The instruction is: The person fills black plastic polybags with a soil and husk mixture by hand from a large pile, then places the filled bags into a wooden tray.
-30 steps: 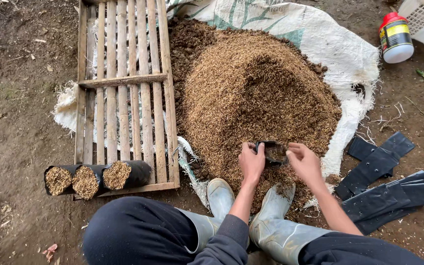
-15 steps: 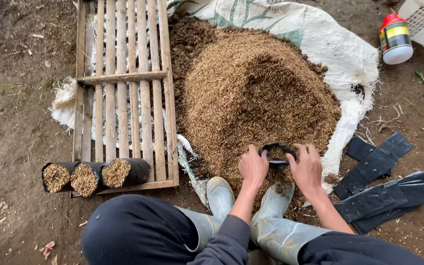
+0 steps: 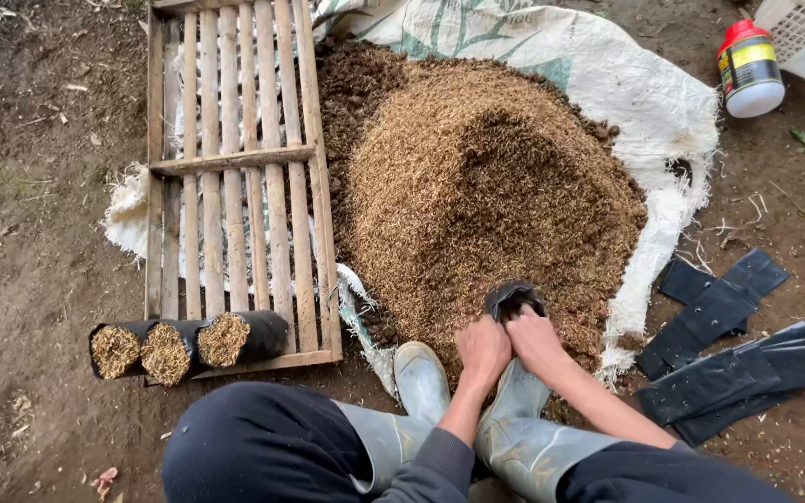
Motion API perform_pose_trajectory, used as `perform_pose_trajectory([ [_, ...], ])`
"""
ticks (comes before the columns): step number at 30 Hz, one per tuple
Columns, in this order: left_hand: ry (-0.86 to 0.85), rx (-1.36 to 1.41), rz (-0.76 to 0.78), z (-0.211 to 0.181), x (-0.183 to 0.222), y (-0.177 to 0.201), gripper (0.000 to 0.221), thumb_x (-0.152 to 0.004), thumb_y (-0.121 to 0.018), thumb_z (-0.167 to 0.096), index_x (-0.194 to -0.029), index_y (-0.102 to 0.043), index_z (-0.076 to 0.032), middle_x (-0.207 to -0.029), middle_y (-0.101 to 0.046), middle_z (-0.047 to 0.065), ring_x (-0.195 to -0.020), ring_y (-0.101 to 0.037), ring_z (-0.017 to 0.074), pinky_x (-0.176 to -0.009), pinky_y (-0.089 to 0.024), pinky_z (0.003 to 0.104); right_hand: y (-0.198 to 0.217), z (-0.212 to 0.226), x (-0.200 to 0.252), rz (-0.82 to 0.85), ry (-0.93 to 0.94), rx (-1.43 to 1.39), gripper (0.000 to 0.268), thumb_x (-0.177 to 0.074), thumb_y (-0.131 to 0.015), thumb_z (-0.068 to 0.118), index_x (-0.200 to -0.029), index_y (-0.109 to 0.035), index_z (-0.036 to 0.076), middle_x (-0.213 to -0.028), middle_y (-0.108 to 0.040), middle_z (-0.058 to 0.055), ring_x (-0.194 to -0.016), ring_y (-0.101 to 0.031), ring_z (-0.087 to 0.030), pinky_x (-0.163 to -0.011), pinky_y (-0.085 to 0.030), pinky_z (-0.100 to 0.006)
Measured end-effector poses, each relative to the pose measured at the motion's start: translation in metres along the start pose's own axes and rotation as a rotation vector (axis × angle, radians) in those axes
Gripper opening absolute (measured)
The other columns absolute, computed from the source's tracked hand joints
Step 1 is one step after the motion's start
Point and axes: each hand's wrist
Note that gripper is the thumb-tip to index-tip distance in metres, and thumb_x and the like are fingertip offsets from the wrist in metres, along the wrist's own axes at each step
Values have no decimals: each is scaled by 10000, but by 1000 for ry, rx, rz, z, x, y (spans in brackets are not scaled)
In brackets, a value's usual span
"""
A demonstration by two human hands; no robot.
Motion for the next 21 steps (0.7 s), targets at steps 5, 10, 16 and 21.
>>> perform_pose_trajectory([
  [5,-45,-165,-49,-11,22,5,394,-965,-420,-266,-951,-733,-28,-828,-748,228,-889,-753,447,-931,-470,547,9,10,2,25,-115,20,146,-823,-652,148,-855,-790,181,-786,-744,-2,-1030,-668,-208,-663,-623,-369],
  [10,19,-100,-145,-24,14,11,261,-944,-529,-290,-1017,-650,-71,-916,-752,197,-874,-751,426,-927,-448,581,61,7,20,-15,-83,-141,266,-927,-570,88,-1149,-708,136,-1207,-720,3,-1205,-589,-251,-961,-568,-346],
  [16,-393,-46,-432,-30,-14,7,446,-849,-783,-168,-1224,-576,-45,-1019,-626,148,-944,-695,390,-809,-545,475,65,2,20,-122,-107,-212,469,-925,-559,71,-1393,-549,46,-1418,-593,-111,-1365,-520,-238,-1161,-418,-315],
  [21,-602,16,-614,3,-18,-21,76,-933,-612,-121,-862,-595,-100,-807,-557,75,-754,-650,306,-665,-534,385,98,13,6,17,117,-47,281,-765,-609,92,-1012,-745,90,-1010,-727,-96,-1169,-565,-357,-894,-504,-407],
])
Point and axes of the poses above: each hand's wrist, its own x-axis away from the middle knuckle, its own y-axis out of the back of the hand, z = x × y
